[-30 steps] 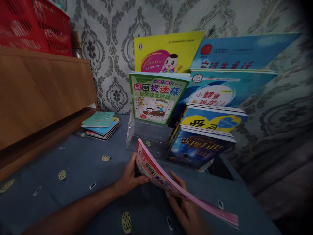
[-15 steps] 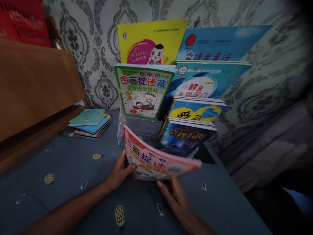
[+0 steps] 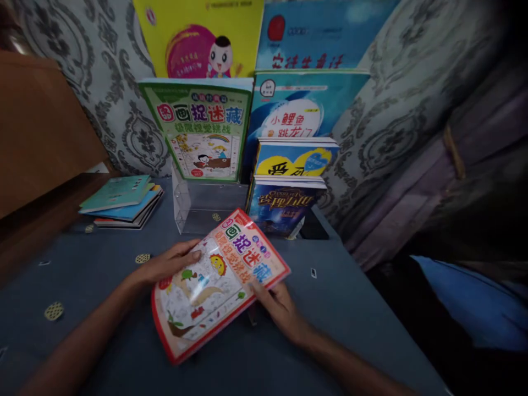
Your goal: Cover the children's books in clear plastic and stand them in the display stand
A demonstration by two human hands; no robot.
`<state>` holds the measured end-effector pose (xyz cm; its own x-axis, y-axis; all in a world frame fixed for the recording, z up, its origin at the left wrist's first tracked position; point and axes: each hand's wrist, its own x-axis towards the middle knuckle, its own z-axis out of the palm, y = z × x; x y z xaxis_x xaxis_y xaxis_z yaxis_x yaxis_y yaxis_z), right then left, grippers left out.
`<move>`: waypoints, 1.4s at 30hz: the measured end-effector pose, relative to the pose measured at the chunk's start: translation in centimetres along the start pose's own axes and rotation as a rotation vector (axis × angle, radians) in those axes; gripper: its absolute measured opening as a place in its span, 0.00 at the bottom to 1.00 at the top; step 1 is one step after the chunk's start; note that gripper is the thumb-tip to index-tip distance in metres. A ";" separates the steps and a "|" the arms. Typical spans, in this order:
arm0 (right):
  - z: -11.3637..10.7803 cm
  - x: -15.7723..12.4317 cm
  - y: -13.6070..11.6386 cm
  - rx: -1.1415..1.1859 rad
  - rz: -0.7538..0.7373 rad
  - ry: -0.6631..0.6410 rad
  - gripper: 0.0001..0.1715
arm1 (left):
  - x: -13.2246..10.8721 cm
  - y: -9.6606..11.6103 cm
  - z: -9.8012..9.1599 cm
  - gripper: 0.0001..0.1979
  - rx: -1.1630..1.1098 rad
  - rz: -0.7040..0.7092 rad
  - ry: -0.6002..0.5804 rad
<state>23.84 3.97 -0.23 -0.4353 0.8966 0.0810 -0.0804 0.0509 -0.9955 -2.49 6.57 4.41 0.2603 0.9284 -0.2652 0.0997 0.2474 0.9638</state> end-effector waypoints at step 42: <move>-2.1 2.0 1.6 -0.498 -0.215 0.128 0.15 | -1.4 -4.5 7.1 0.20 1.437 0.832 -0.109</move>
<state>24.71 6.78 -1.76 -0.3411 0.8878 0.3088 0.2921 0.4123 -0.8629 3.52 2.22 0.21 0.7473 0.6292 0.2137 0.6368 -0.7700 0.0401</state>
